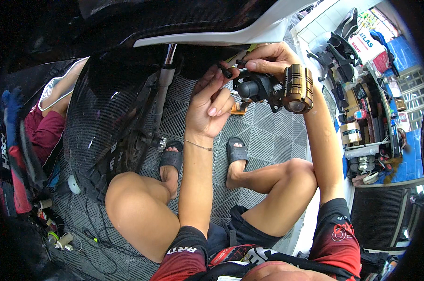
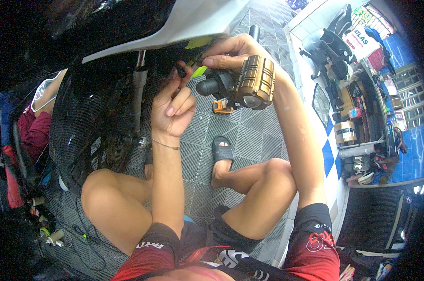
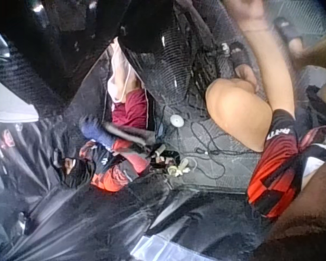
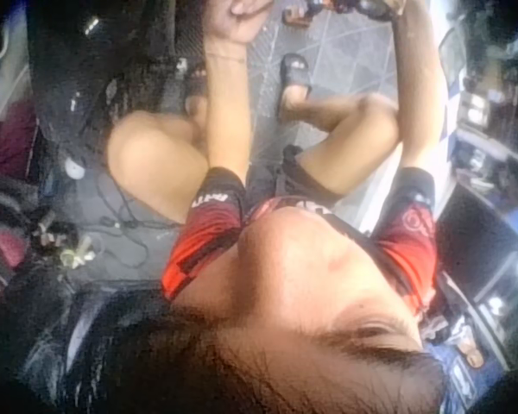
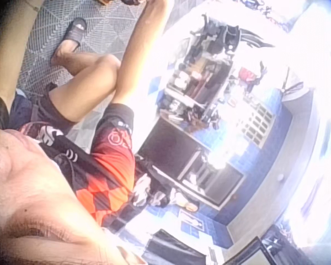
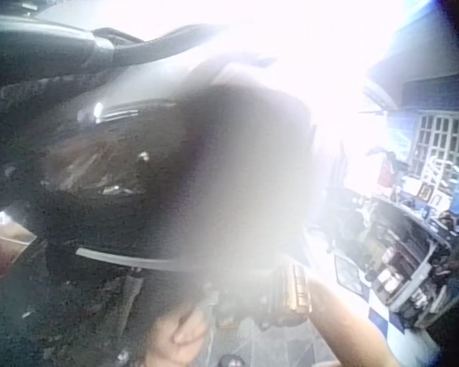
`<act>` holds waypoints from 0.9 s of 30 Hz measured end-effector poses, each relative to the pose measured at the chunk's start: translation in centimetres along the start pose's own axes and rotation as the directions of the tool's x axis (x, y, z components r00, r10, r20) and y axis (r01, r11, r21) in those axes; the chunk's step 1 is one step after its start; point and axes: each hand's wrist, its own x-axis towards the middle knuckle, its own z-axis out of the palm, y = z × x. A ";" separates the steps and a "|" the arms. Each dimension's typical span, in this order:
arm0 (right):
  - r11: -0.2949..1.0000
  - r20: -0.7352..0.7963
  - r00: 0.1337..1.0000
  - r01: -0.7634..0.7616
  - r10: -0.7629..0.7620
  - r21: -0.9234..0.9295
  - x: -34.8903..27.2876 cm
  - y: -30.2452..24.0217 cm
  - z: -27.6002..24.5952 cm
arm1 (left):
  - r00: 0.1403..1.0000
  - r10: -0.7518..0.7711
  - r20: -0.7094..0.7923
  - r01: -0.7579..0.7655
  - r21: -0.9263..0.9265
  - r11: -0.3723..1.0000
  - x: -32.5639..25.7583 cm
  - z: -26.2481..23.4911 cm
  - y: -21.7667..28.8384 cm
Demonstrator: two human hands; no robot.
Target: The person sits on the floor and installs a black crash bar onto the front frame of a white Honda motorcycle. They align the bar, insert bolts, and use a cordless impact driver to tighten the fasteners, securing the bar to the frame.
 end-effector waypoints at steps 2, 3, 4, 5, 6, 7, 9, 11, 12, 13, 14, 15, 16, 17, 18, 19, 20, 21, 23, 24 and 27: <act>0.999 0.025 0.999 0.040 -0.039 -0.023 0.1 0.0 -0.1 | 1.000 0.001 -0.002 -0.001 -0.006 1.000 0.0 0.0 0.0; 0.997 0.038 0.997 0.065 -0.063 -0.037 0.2 0.2 -0.3 | 1.000 0.005 -0.005 -0.005 0.000 1.000 0.0 0.1 -0.1; 0.995 0.051 0.995 0.090 -0.087 -0.051 0.2 0.3 -0.4 | 1.000 0.009 -0.008 -0.009 0.005 1.000 0.1 0.1 -0.2; 0.995 0.054 0.995 0.086 -0.084 -0.048 0.2 0.3 -0.3 | 1.000 0.016 -0.011 -0.015 0.013 1.000 0.1 0.2 -0.1; 0.995 0.056 0.995 0.083 -0.081 -0.045 0.3 0.1 -0.3 | 1.000 0.015 -0.016 -0.015 0.010 1.000 0.0 0.1 0.0; 0.996 0.059 0.995 0.081 -0.078 -0.042 0.3 0.1 -0.2 | 1.000 0.014 -0.022 -0.014 0.006 1.000 0.0 0.0 0.0; 0.996 0.048 0.997 0.064 -0.061 -0.056 0.2 0.2 -0.2 | 1.000 0.012 -0.024 -0.012 0.003 1.000 -0.1 -0.2 0.0; 0.997 0.046 0.998 0.053 -0.051 -0.048 0.2 0.2 -0.2 | 1.000 0.013 -0.020 -0.013 0.010 1.000 -0.1 -0.4 0.0; 0.998 0.049 0.998 0.050 -0.049 -0.034 0.2 0.1 -0.2 | 1.000 0.010 -0.016 -0.010 0.000 1.000 -0.1 -0.4 0.0; 0.999 0.053 0.997 0.048 -0.047 -0.020 0.2 0.1 -0.1 | 1.000 0.008 -0.011 -0.008 -0.008 1.000 -0.1 -0.5 0.1; 0.999 0.051 0.998 0.041 -0.040 -0.016 0.2 0.0 -0.1 | 1.000 0.004 -0.005 -0.004 -0.018 1.000 -0.1 -0.4 0.0; 0.999 0.049 0.998 0.034 -0.034 -0.012 0.1 0.0 -0.1 | 1.000 -0.003 0.003 0.003 -0.052 0.999 0.0 -0.4 0.0; 1.000 0.048 0.998 0.028 -0.028 -0.008 0.1 0.0 0.0 | 1.000 -0.010 0.011 0.011 -0.085 0.996 0.0 -0.3 -0.1; 1.000 0.047 0.999 0.021 -0.020 -0.014 0.1 0.1 0.0 | 1.000 -0.021 0.017 0.023 -0.115 0.993 0.1 -0.1 -0.2; 1.000 0.046 0.999 0.014 -0.013 -0.019 0.1 0.2 0.0 | 0.999 -0.020 0.031 0.025 -0.182 0.983 0.1 0.1 -0.3; 1.000 0.045 0.999 0.007 -0.006 -0.025 0.1 0.3 0.0 | 0.999 -0.018 0.044 0.028 -0.249 0.968 0.1 0.4 -0.4; 0.999 0.054 0.998 0.014 -0.012 -0.039 0.0 0.3 -0.1 | 0.998 -0.022 0.056 0.038 -0.313 0.949 0.1 0.8 -0.6; 0.998 0.062 0.998 0.021 -0.018 -0.053 0.1 0.3 -0.1 | 0.999 -0.019 0.050 0.036 -0.349 0.936 0.1 1.0 -0.8; 0.992 0.096 0.991 0.102 -0.095 -0.076 0.3 0.5 -0.2 | 0.999 -0.014 0.035 0.027 -0.418 0.908 0.0 1.4 -1.0; 0.991 0.093 0.990 0.113 -0.106 -0.077 0.4 0.6 -0.2 | 0.999 -0.021 0.044 0.037 -0.417 0.908 0.0 1.5 -1.0; 0.991 0.087 0.988 0.129 -0.125 -0.039 0.4 0.7 0.0 | 0.998 -0.036 0.054 0.056 -0.424 0.904 -0.1 1.8 -1.1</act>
